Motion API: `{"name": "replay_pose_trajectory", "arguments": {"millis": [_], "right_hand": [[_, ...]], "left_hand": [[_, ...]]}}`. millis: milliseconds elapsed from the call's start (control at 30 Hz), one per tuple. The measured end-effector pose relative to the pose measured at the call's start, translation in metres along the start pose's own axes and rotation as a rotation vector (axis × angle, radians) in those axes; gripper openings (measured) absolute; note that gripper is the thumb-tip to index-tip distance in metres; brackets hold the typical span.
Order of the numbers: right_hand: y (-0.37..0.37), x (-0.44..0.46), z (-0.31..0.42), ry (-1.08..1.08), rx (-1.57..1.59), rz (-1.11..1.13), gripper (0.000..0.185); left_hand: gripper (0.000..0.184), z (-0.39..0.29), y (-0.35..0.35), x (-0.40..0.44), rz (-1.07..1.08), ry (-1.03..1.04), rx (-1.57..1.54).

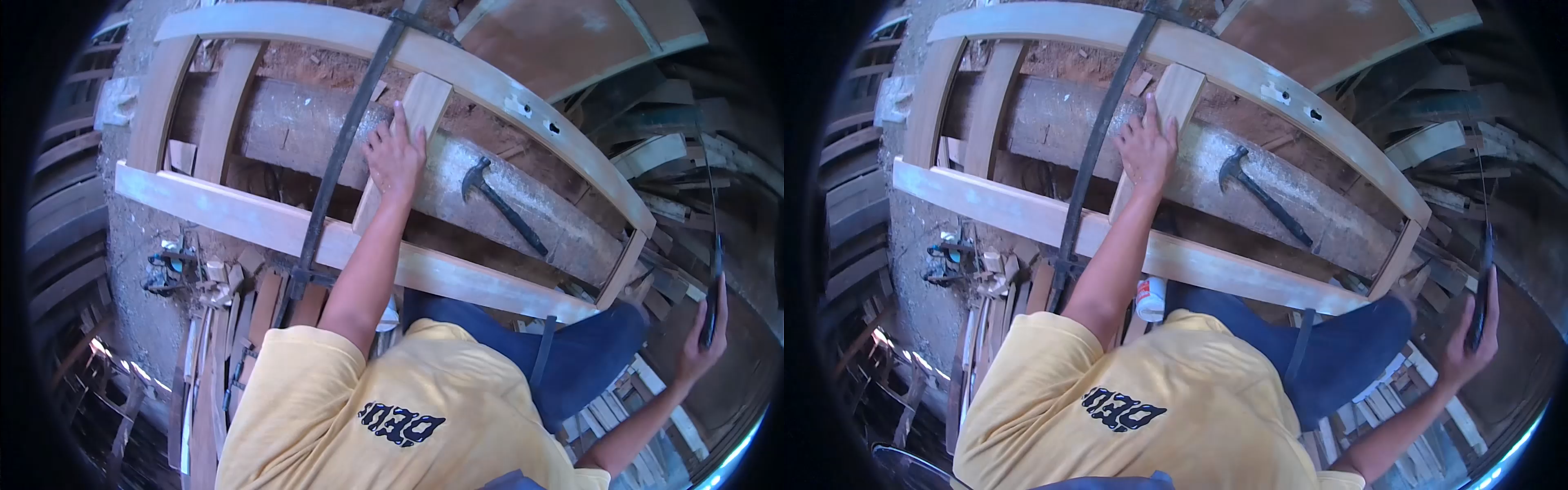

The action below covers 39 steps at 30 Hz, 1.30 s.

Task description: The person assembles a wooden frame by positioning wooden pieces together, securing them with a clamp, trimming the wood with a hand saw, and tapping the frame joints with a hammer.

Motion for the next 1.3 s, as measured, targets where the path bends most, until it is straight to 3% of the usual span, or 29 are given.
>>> {"name": "replay_pose_trajectory", "arguments": {"millis": [33,100,233,333,400,467,633,833,1100,1300], "right_hand": [[-0.015,-0.012,-0.009,-0.099,-0.073,0.002,0.043],[-0.035,-0.039,-0.035,0.050,-0.023,-0.015,0.040],[-0.006,-0.014,-0.033,-0.015,0.197,0.046,0.035],[0.069,0.090,0.041,-0.404,0.286,0.211,0.032],[0.136,0.154,0.101,-0.549,0.506,0.278,0.032],[0.201,0.202,0.170,-0.856,0.543,0.202,0.037],[0.385,0.253,0.265,-1.101,0.617,0.130,0.025],[0.507,0.268,0.309,-1.086,0.717,0.104,0.026],[0.535,0.276,0.328,-0.769,0.983,0.191,0.036],[0.548,0.284,0.303,-0.713,0.803,0.369,0.047]], "left_hand": [[0.072,0.001,0.001,0.002,0.001,-0.005,-0.012],[0.070,0.002,0.003,0.002,-0.065,0.014,-0.020],[0.065,0.012,0.002,-0.006,-0.179,-0.078,-0.099],[0.059,0.022,-0.005,-0.024,-0.152,-0.112,-0.085],[0.056,0.025,-0.007,-0.027,-0.114,-0.252,-0.065],[0.052,0.025,-0.001,-0.025,-0.128,-0.324,0.019],[0.049,0.026,0.007,-0.024,-0.065,-0.393,0.054],[0.047,0.025,0.004,-0.022,-0.027,-0.400,0.007],[0.045,0.023,0.002,-0.018,-0.013,-0.325,-0.045],[0.047,0.026,0.006,-0.018,0.018,-0.329,-0.056]]}}
Point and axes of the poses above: each hand's wrist, its own x-axis towards the middle knuckle, its own y-axis out of the palm, z = x × y, the point moved 5 cm from there along x, towards the middle knuckle, and after that the axes turned 4 degrees about y, right-handed, at the moved point
